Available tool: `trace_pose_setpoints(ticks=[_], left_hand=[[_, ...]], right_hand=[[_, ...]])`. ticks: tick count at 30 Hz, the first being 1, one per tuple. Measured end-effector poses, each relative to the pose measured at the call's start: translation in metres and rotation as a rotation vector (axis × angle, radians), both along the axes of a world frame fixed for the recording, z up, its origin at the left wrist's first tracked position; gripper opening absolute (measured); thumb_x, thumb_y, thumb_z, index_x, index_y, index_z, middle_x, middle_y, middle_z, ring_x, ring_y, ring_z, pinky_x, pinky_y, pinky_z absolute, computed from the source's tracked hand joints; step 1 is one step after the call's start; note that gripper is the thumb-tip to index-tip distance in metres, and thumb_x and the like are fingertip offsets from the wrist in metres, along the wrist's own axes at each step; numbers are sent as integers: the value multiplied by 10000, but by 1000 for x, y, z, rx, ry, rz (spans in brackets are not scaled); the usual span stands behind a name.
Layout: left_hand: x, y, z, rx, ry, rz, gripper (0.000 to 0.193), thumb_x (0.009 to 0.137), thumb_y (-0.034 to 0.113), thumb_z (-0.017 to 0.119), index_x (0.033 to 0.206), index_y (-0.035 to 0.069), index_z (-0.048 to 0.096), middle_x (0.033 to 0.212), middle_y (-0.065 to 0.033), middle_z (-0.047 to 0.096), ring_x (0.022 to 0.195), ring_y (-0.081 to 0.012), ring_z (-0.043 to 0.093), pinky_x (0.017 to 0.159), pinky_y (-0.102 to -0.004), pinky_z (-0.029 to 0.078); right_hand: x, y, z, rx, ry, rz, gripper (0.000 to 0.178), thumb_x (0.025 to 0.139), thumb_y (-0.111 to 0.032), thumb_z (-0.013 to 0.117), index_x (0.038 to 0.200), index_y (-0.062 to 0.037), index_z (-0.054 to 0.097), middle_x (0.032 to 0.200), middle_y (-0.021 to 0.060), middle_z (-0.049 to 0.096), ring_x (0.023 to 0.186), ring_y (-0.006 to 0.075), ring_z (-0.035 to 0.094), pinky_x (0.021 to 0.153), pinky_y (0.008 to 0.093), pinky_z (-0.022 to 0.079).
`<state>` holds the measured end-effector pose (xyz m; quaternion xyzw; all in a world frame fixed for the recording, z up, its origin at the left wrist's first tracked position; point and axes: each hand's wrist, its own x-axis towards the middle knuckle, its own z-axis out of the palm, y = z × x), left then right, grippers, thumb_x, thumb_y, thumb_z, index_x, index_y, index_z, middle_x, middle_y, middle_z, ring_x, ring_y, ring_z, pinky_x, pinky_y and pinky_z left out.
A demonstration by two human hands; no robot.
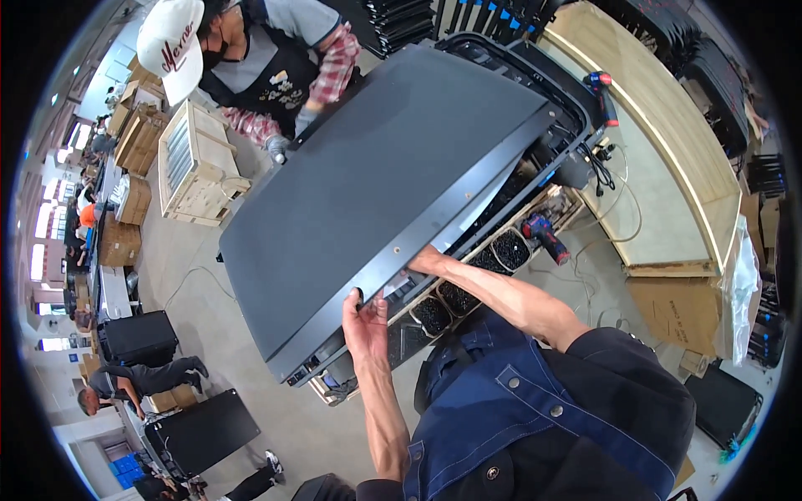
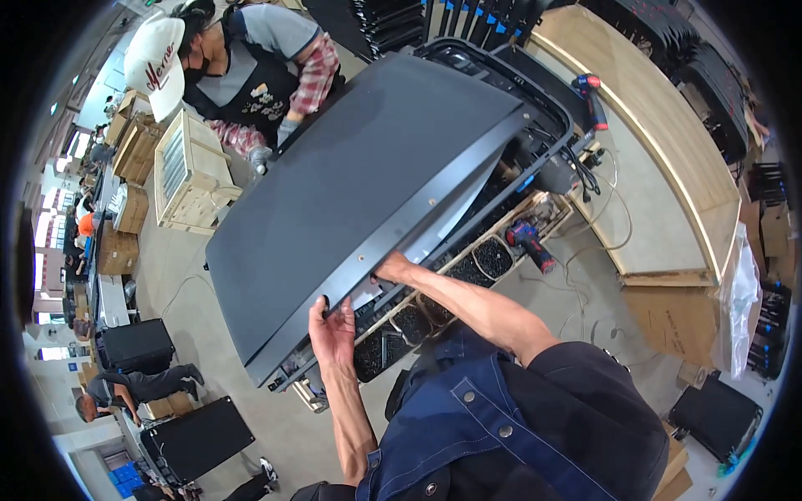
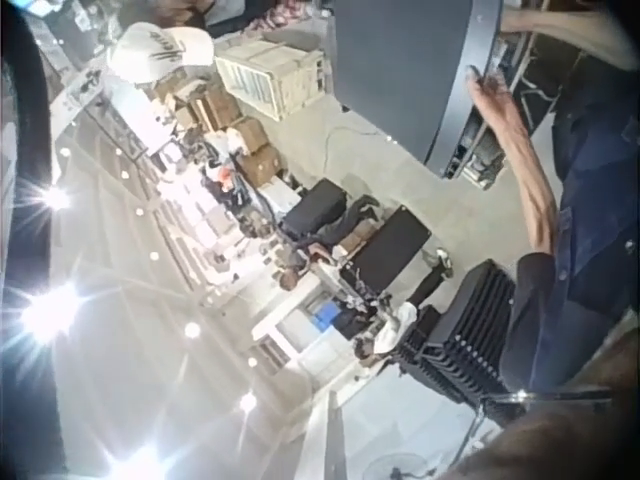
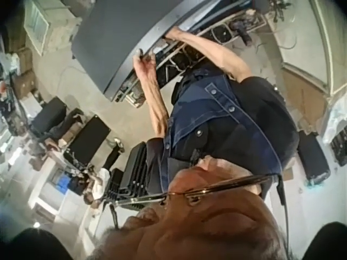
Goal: Assembling treadmill frames and components using various power tools on a factory floor.
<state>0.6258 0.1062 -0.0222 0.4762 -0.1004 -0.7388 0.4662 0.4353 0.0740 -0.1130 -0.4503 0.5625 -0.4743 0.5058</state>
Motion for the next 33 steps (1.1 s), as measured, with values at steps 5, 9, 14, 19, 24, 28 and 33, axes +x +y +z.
trace_pose_setpoints(ticks=[5,9,14,19,24,28,33], left_hand=[[-3,2,-12,36,57,-16,239,913,193,739,1079,50,643,1016,-109,718,884,-246,714,787,-315,623],[-7,3,-14,8,100,-54,280,896,215,765,1107,79,641,1074,-81,706,949,-248,693,756,-323,569],[-14,3,-17,3,110,-45,254,908,225,738,1095,86,636,1090,-84,706,971,-253,687,733,-317,560],[-7,10,-28,-50,257,73,308,970,293,580,1179,71,620,1130,-136,712,942,-315,710,676,-325,567],[-17,15,-24,-60,343,141,417,982,378,542,1240,54,595,1118,-156,704,908,-372,721,617,-346,588],[-4,29,-38,-114,234,197,470,1030,443,537,1250,28,556,1181,-234,647,1015,-436,701,635,-323,636],[22,44,-51,-98,-203,224,475,1032,399,591,1182,-51,564,1082,-196,685,927,-321,736,692,-339,630]], right_hand=[[1,-4,-26,-218,283,-126,312,955,-276,640,1139,-25,662,1012,115,705,936,210,652,818,400,536],[-3,-3,-24,-173,222,-90,296,925,-242,684,1134,-32,671,1029,115,712,952,210,658,826,399,533],[-24,0,-13,-158,66,-39,176,943,-158,693,1042,-12,685,960,63,679,870,134,596,732,325,523],[-138,67,38,272,-375,62,471,886,-124,721,1336,-53,599,1222,151,692,1009,290,701,874,421,592],[-336,99,40,-138,-834,-724,346,992,-327,674,1261,-131,580,1094,26,638,897,152,618,714,275,515],[-368,64,59,208,-257,-707,377,967,-412,702,1148,-82,698,790,-55,621,629,43,544,507,201,423],[-352,81,72,273,61,-590,432,937,-360,734,1155,10,689,777,-16,628,546,68,532,471,204,406]])
